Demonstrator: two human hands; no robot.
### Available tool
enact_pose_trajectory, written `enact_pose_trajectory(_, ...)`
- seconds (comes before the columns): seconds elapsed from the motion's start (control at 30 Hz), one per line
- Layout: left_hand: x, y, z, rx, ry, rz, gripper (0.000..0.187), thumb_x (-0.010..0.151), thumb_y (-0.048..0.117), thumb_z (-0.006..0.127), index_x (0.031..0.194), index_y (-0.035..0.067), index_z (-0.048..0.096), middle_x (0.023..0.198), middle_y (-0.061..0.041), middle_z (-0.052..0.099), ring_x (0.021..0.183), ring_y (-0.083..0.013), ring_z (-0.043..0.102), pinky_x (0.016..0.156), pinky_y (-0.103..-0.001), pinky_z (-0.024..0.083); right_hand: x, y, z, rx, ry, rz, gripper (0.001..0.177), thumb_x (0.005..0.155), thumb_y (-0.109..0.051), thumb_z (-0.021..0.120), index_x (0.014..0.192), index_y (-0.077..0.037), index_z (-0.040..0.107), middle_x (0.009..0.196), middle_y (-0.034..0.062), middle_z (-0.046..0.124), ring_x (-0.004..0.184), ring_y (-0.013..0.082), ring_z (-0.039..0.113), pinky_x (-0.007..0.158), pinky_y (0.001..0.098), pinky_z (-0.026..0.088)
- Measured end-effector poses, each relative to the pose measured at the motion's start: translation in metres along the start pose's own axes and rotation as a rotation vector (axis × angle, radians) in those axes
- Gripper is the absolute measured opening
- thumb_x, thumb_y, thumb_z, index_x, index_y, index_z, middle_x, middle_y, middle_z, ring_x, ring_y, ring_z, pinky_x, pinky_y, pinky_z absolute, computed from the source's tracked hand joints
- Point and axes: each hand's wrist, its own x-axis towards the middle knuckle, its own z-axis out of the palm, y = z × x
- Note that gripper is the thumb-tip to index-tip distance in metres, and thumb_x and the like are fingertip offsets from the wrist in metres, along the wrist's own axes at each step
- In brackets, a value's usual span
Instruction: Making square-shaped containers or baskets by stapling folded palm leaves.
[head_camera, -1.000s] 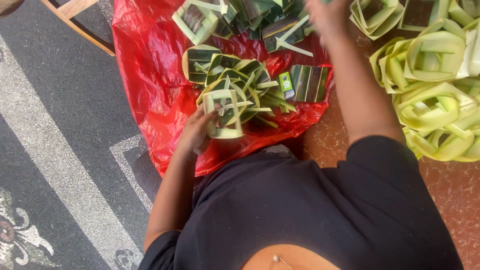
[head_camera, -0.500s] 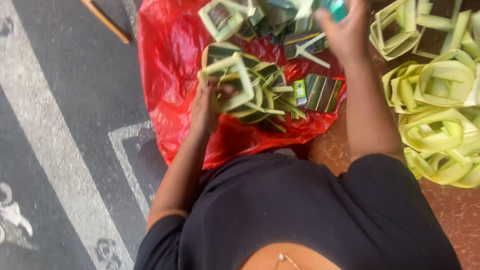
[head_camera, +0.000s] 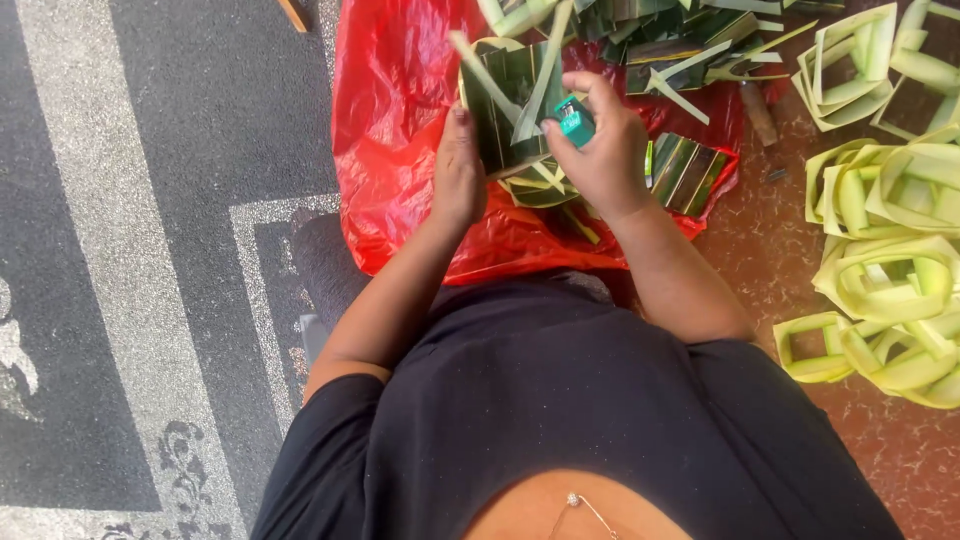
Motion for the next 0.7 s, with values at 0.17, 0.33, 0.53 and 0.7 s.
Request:
enact_pose_trajectory(0.17,-0.008,-0.004,-0.003,0.226,-0.079,0.186,0.04,0.109,0.004,0.065,0.144,0.0,0.046,0.132,-0.011,0.065,0.118,-0.0161,0.064,0.103,-0.034,0.054,-0.004,-0.008,0.001,-0.195,0.0,-0.093,0.043,0.091,-0.006,0.085,0.127,-0.006,0.062,0.095,0.0078,0.075,0.084,0.0175,0.076,0.073,0.0315,0.059)
enact_pose_trajectory(0.33,-0.018,0.016,-0.011,0.316,-0.07,0.116,0.041,0.106,-0.001,0.059,0.144,0.003,0.046,0.127,-0.009,0.069,0.114,-0.0143,0.067,0.1,-0.033,0.058,0.001,0.0,0.005,0.053,0.029,0.016,0.038,0.095,-0.013,0.086,0.124,-0.011,0.062,0.102,0.0031,0.069,0.09,0.0149,0.071,0.077,0.0275,0.061)
enact_pose_trajectory(0.53,-0.03,0.026,-0.02,0.301,-0.192,0.077,0.048,0.102,0.0,0.062,0.146,0.004,0.043,0.131,-0.005,0.065,0.12,-0.0129,0.063,0.106,-0.032,0.052,0.006,0.003,0.009,0.489,-0.085,0.313,0.024,0.097,-0.007,0.078,0.119,-0.009,0.069,0.098,0.0,0.071,0.085,0.0097,0.065,0.075,0.025,0.055)
enact_pose_trajectory(0.7,-0.026,0.025,-0.024,0.249,-0.074,0.1,0.029,0.116,0.013,0.056,0.141,0.0,0.057,0.118,-0.005,0.068,0.106,-0.0114,0.06,0.095,-0.028,0.052,0.002,-0.001,0.014,0.407,-0.125,0.134,0.027,0.096,-0.002,0.079,0.121,-0.005,0.067,0.106,-0.0003,0.073,0.096,0.0082,0.07,0.086,0.0252,0.059)
